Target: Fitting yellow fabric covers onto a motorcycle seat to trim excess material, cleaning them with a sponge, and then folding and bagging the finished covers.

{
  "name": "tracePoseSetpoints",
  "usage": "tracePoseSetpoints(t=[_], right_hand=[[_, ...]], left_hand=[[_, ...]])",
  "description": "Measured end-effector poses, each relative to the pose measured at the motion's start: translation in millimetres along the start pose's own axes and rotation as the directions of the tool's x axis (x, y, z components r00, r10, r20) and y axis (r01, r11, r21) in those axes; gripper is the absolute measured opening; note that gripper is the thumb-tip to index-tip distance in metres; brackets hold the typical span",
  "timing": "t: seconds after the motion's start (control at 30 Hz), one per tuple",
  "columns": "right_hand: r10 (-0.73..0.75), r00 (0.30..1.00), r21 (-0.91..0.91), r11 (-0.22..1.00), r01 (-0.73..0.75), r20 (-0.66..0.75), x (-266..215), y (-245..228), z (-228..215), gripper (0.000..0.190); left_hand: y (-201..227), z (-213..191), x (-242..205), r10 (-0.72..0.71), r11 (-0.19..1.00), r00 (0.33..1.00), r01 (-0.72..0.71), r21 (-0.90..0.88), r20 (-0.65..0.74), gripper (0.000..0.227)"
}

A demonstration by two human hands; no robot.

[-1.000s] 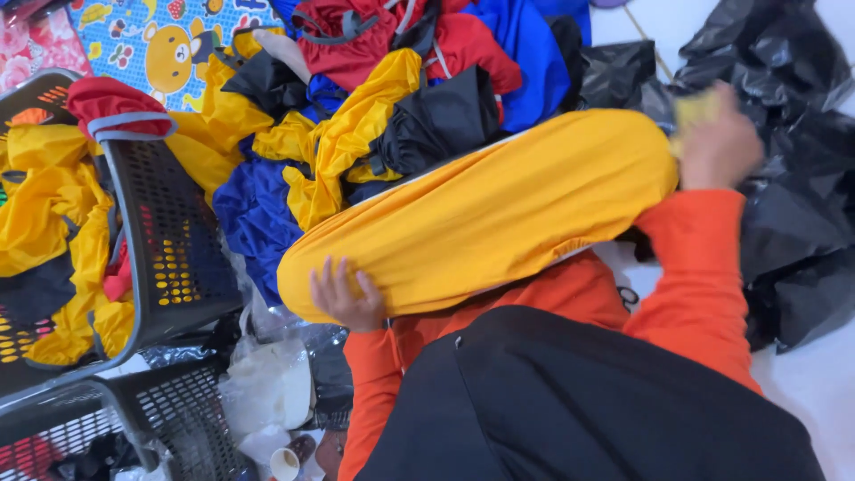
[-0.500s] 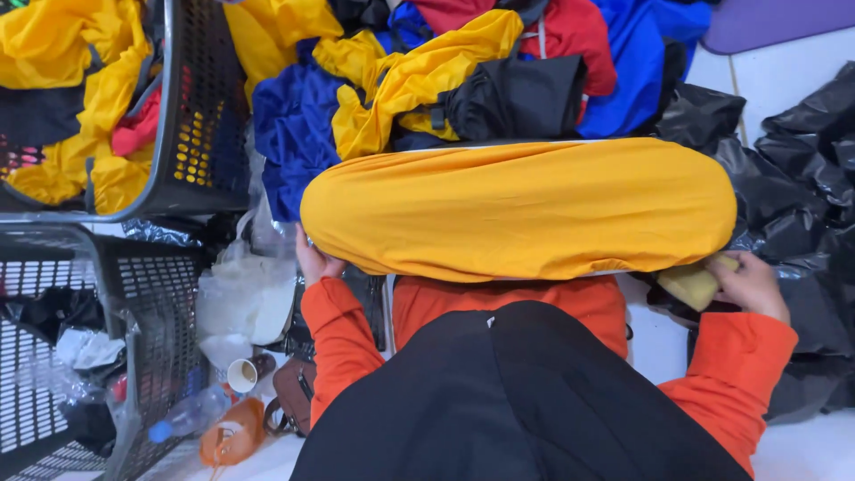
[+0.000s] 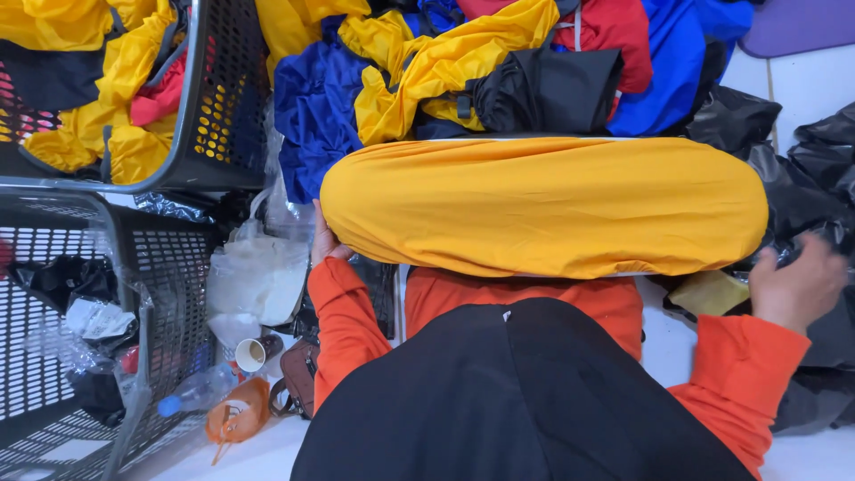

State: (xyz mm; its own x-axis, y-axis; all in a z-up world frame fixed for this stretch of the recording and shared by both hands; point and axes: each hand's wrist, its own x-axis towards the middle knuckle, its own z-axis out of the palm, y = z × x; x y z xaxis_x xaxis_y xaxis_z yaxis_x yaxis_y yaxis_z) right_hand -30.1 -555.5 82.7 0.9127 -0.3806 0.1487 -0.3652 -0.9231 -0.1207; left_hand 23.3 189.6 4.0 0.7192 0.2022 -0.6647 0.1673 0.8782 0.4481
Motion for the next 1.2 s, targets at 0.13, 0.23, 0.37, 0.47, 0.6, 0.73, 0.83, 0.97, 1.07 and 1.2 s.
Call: tracePoseSetpoints(t=[0.13,0.23,0.37,0.47,0.6,0.73,0.83,0.97,1.07,1.2], right_hand=[[-0.341,0.854,0.112,0.904,0.413,-0.394,4,-121,-74,0.049],[-0.552,0.687,0.397,0.563,0.725,-0.473,-5,-192,-42,0.044],[-0.780,0.474,0.414,0.304,0.858,-0.409,-46,-272,-4,0.066],[-0.925,0.330,0.373,0.243,0.895,-0.190,-65,-297,18,0.089],[-0.913,0.333,0.316,0.251,0.915,-0.237,-65,-307,40,0.065],[-0.880,0.337,0.246,0.263,0.933,-0.335,-70,-306,64,0.050],[-0.863,0.345,0.242,0.269,0.932,-0.370,-73,-307,66,0.047],[-0.841,0.372,0.255,0.288,0.923,-0.392,-71,-312,70,0.044],[-0.832,0.381,0.273,0.288,0.918,-0.403,-71,-310,70,0.043],[-0.835,0.375,0.280,0.277,0.919,-0.403,-68,-310,68,0.040]], left_hand=[[5,-5,13,-0.044,0.997,0.999,0.043,0.060,0.003,0.040],[23,-34,50,0.013,0.968,0.999,-0.001,0.253,-0.047,0.054],[28,-33,60,0.238,0.912,0.955,-0.158,0.379,-0.175,0.039],[35,-21,59,0.411,0.759,0.897,-0.237,0.607,-0.164,0.035],[37,1,54,0.557,0.602,0.820,-0.291,0.744,-0.130,0.036],[42,-17,104,0.753,0.291,0.656,-0.403,0.868,0.052,0.019],[51,16,105,0.805,0.026,0.571,-0.308,0.951,0.163,0.017],[49,78,80,0.814,-0.027,0.560,-0.228,0.973,0.154,0.013],[48,98,65,0.820,-0.242,0.524,-0.047,0.969,0.231,0.011],[55,96,79,0.770,-0.404,0.552,0.033,0.914,0.320,0.012]])
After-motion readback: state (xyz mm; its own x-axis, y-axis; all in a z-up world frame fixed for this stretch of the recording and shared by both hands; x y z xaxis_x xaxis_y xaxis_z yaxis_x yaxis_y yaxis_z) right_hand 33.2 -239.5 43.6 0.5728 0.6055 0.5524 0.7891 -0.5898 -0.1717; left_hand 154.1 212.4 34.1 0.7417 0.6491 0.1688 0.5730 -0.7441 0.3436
